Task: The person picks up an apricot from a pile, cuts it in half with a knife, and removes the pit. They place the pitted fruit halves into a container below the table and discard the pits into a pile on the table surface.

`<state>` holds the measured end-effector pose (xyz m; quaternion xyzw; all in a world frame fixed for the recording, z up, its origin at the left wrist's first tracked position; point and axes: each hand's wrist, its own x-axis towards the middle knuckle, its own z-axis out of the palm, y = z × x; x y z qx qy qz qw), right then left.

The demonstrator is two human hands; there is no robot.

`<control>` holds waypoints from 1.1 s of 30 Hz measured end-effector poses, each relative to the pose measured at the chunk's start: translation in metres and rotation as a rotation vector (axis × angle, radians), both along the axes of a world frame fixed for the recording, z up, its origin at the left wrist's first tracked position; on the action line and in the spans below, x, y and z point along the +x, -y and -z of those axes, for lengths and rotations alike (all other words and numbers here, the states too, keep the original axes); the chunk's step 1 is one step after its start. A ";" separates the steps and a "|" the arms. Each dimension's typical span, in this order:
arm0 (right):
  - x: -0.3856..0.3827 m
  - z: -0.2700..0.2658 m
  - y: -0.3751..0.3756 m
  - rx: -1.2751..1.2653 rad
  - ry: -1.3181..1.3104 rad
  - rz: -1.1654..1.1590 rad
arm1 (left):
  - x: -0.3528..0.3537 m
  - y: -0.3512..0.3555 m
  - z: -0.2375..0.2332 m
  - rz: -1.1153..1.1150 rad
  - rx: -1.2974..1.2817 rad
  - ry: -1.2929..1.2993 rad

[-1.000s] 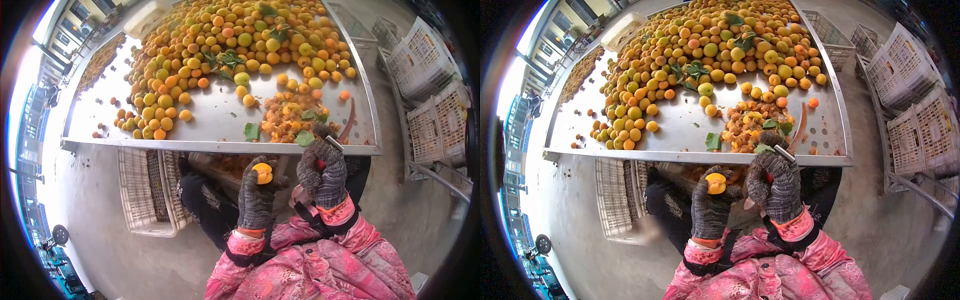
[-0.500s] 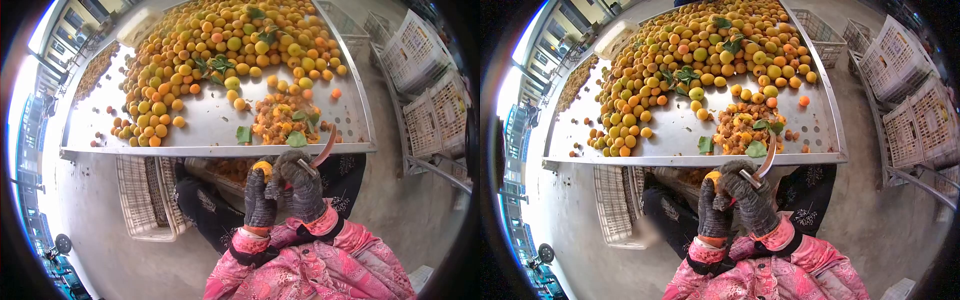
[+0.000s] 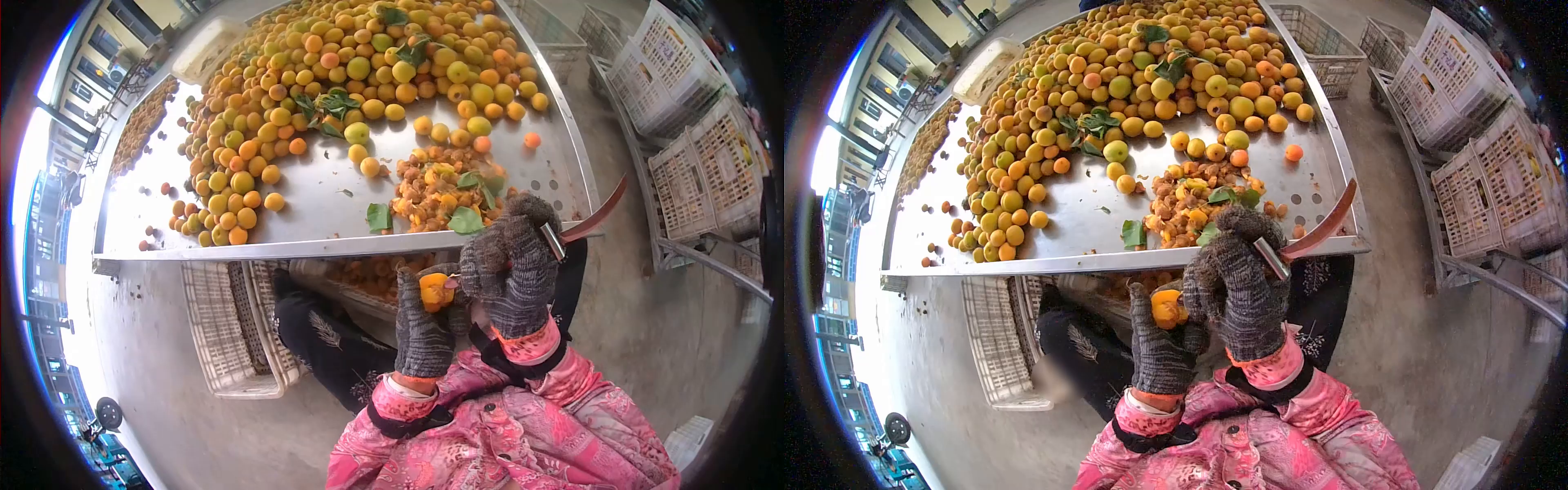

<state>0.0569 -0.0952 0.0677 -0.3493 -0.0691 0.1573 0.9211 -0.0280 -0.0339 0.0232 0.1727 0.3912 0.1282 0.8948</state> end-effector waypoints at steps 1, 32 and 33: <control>-0.001 0.000 0.000 0.026 0.035 0.001 | 0.000 0.001 0.000 0.029 0.028 -0.004; 0.027 0.039 0.002 0.148 -0.146 -0.365 | -0.013 0.004 0.029 0.386 1.322 0.024; 0.027 0.038 0.000 0.100 -0.139 -0.375 | -0.013 0.004 0.029 0.334 1.687 -0.008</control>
